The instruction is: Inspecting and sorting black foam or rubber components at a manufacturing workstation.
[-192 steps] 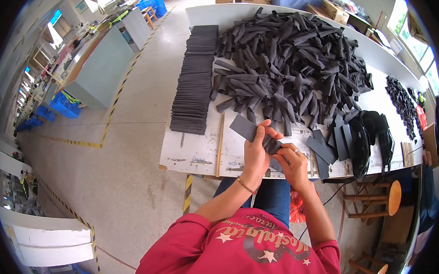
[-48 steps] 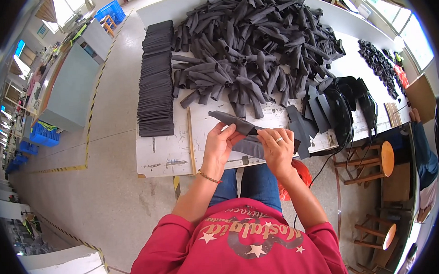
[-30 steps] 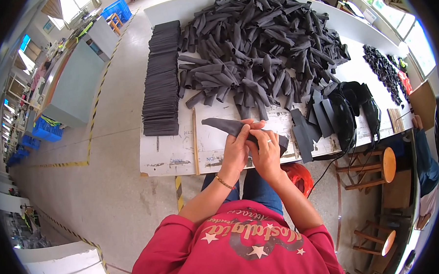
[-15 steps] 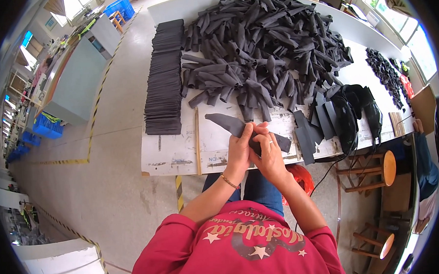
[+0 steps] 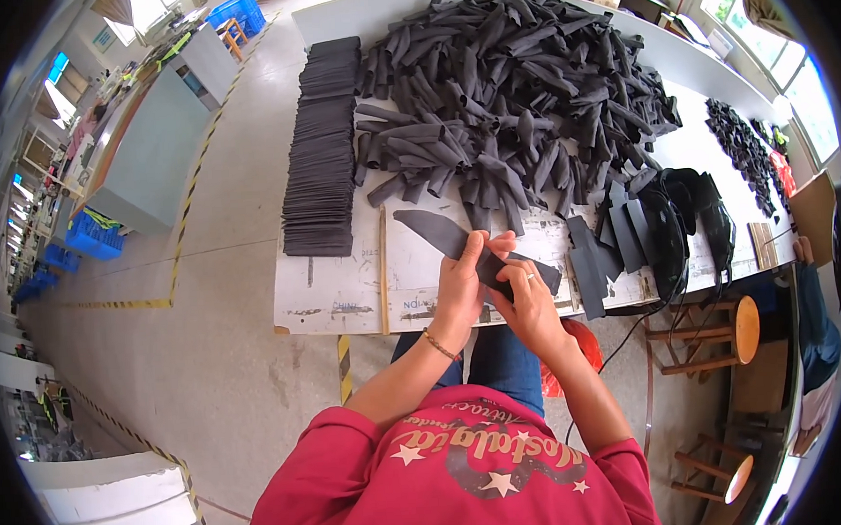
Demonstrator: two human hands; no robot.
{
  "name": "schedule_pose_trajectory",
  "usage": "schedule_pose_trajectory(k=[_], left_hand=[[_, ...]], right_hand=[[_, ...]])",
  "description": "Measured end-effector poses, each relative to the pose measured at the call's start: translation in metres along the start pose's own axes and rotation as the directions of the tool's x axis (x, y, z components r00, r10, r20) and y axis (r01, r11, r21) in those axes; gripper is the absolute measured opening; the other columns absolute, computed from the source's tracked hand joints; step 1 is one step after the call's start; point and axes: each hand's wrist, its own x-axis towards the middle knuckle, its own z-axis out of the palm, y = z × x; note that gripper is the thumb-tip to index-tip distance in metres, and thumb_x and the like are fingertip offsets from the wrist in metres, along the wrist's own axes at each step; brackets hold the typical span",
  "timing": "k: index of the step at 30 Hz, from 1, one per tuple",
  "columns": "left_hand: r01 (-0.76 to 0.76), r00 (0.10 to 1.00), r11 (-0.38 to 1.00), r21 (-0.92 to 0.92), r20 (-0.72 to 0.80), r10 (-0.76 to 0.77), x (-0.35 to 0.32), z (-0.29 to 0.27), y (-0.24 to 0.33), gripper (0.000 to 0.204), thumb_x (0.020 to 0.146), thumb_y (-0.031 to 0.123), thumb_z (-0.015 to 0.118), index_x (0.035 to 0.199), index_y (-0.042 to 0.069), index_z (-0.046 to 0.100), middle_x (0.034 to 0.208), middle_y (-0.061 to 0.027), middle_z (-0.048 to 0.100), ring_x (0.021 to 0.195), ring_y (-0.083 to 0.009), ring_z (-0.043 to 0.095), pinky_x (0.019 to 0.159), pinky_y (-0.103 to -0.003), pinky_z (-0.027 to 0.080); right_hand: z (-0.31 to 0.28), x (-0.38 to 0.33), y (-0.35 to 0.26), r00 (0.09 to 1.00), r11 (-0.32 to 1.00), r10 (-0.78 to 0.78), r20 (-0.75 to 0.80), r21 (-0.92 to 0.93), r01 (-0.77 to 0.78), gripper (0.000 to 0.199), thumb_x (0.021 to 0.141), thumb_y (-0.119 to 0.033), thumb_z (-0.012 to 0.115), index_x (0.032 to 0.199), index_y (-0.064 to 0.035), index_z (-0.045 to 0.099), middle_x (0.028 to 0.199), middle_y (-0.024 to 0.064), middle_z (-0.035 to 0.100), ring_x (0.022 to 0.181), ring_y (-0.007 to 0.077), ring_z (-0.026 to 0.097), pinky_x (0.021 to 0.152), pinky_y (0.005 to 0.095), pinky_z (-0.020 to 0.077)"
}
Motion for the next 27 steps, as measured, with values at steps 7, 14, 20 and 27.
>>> schedule_pose_trajectory(k=[7,14,20,27], left_hand=[[0.027,0.999,0.999,-0.037,-0.018,-0.028,-0.007,0.002,-0.004,0.027,0.097,0.029,0.057,0.1,0.003,0.058,0.095,-0.0158,0.069,0.108,-0.0305,0.062,0.099,-0.04,0.045],[-0.033,0.998,0.971,0.236,0.057,0.02,-0.009,-0.005,0.013,0.032,0.099,0.029,0.054,0.105,-0.002,0.06,0.098,-0.0141,0.07,0.093,-0.0188,0.064,0.09,-0.032,0.048],[-0.186,0.943,0.74,0.646,0.33,-0.051,-0.014,-0.014,0.022,0.034,0.101,0.032,0.05,0.108,0.001,0.062,0.089,-0.0073,0.071,0.09,-0.0137,0.062,0.085,-0.029,0.046],[-0.334,0.923,0.358,0.872,0.38,-0.065,-0.024,0.01,0.034,0.026,0.1,0.026,0.051,0.101,0.001,0.06,0.081,-0.008,0.069,0.075,-0.0171,0.06,0.07,-0.031,0.046]], right_hand=[[0.008,0.015,0.0,0.999,0.997,-0.053,-0.012,0.053,0.053,0.036,0.073,0.004,0.069,0.101,-0.001,0.047,0.098,0.0179,0.055,0.094,0.0392,0.055,0.079,0.0442,0.0473],[-0.018,0.015,-0.012,1.0,0.999,0.03,0.008,-0.046,-0.029,0.034,0.072,-0.003,0.074,0.101,-0.0019,0.055,0.1,0.0161,0.058,0.093,0.0363,0.057,0.079,0.0435,0.0476],[-0.066,0.052,-0.038,0.96,0.98,0.126,-0.249,0.181,-0.082,0.011,0.078,-0.001,0.073,0.084,0.0,0.064,0.086,0.0072,0.06,0.081,0.0178,0.056,0.074,0.0277,0.0432],[-0.087,0.069,-0.046,0.998,0.997,-0.039,-0.04,0.066,0.042,0.014,0.073,-0.001,0.073,0.086,-0.0004,0.068,0.081,0.0085,0.06,0.079,0.0249,0.056,0.074,0.0338,0.0456]])
